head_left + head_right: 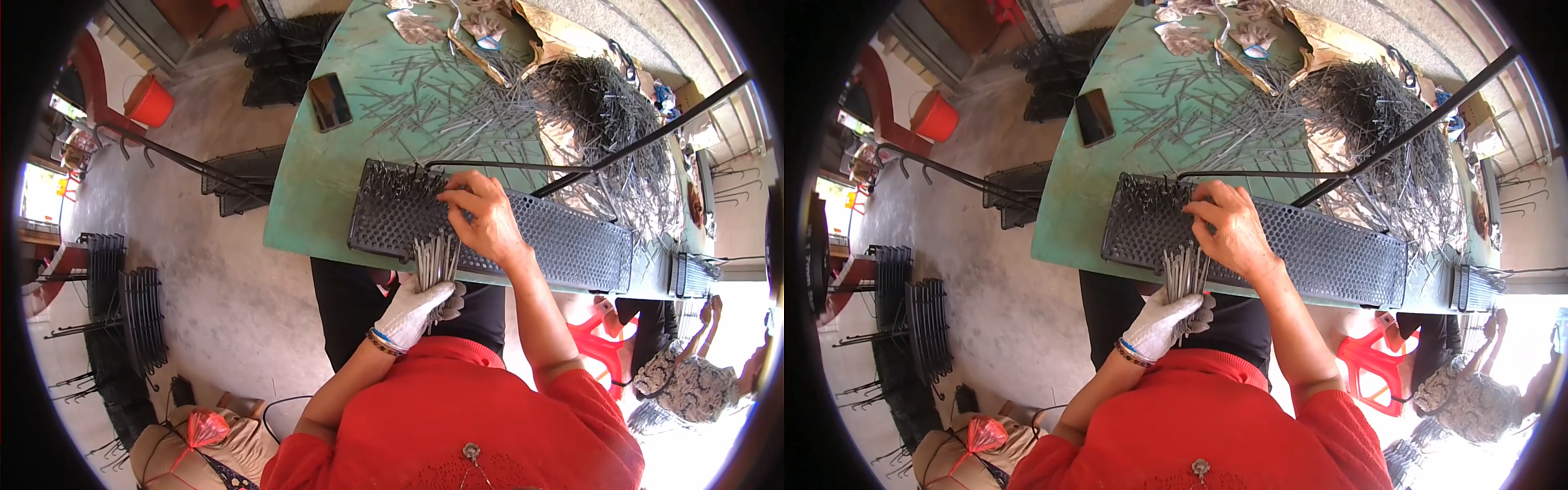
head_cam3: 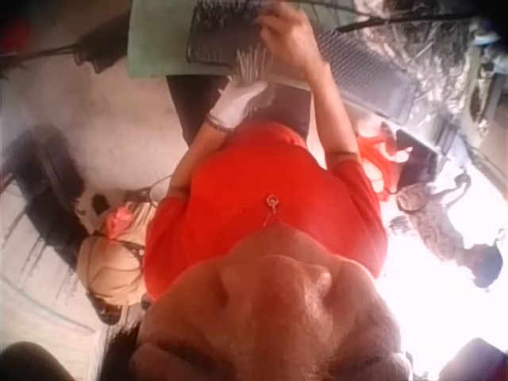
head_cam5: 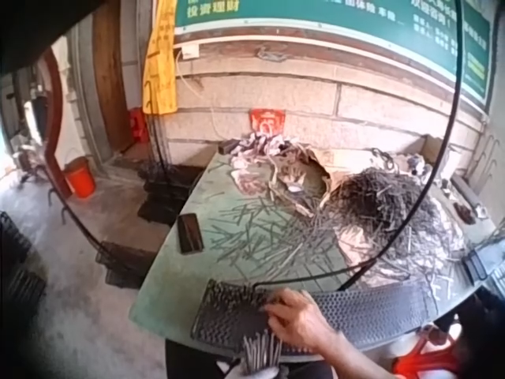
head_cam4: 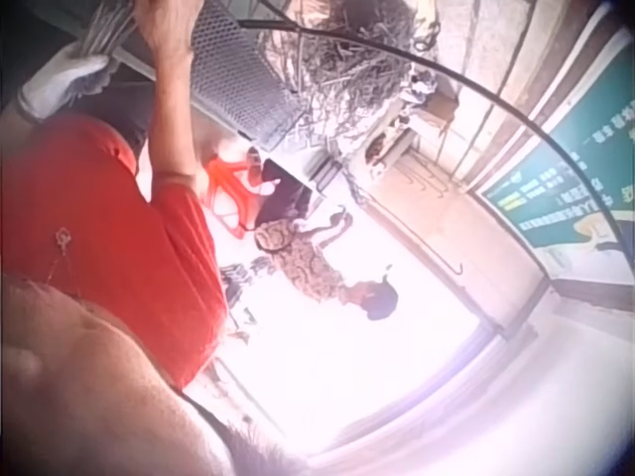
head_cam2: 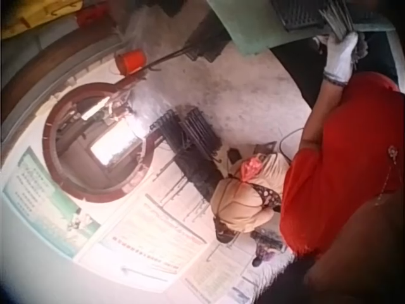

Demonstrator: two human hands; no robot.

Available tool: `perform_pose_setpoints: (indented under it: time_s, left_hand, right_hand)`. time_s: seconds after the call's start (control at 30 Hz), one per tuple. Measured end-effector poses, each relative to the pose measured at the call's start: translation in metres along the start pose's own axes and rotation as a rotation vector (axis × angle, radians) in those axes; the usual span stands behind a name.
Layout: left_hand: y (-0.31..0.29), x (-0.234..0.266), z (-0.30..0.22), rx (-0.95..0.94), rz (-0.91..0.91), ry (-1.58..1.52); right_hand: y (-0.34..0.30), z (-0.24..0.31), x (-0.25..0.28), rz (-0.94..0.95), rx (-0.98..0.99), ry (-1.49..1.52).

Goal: Inserting small metal pins into a grid template as part of an assembly process.

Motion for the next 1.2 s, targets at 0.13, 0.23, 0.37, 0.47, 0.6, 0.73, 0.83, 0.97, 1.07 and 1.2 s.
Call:
perform_pose_setpoints:
  time_s: [0.13,0.23,0.37,0.47,0.6,0.73,0.83,0.97,1.07,1.2]
  left_hand:
    - [0.000,0.000,0.000,0.012,0.013,0.021]
    - [-0.002,0.000,-0.001,0.014,0.008,0.019]
    - [-0.003,-0.004,-0.012,-0.059,0.009,-0.005]
    - [-0.003,-0.010,-0.018,-0.082,0.003,-0.001]
    - [-0.001,-0.011,-0.015,-0.041,-0.024,-0.016]
    - [0.005,-0.003,0.000,0.013,-0.022,-0.026]
    - [0.003,-0.004,0.001,0.019,-0.037,-0.019]
    - [0.001,-0.006,-0.002,0.022,-0.080,-0.055]
    - [0.001,-0.004,-0.001,0.013,-0.074,-0.031]
    - [0.001,-0.003,-0.001,0.010,-0.066,-0.020]
  right_hand:
    - [0.001,0.002,0.003,-0.050,0.021,0.001]
    - [-0.004,0.005,0.023,-0.200,-0.035,0.001]
    - [-0.027,-0.005,0.019,-0.135,-0.382,0.279]
    - [-0.046,-0.016,0.006,-0.094,-0.531,0.418]
    - [-0.066,-0.035,0.001,-0.205,-0.772,0.660]
    - [-0.057,-0.033,0.020,-0.392,-0.732,0.673]
    - [-0.041,-0.026,0.041,-0.530,-0.458,0.488]
    - [-0.019,-0.017,0.048,-0.521,-0.291,0.317]
    - [-0.012,-0.015,0.046,-0.545,-0.206,0.253]
    - [-0.008,-0.022,0.036,-0.510,-0.186,0.233]
Point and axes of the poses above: each hand's wrist, its own y-axis towards the middle knuckle, its own x-axis out of the back of the hand, z = x × y, the point moved 7 cm from there along y, towards the middle knuckle, and after that the axes turned 15 degrees about y, right-handed, at the moved point
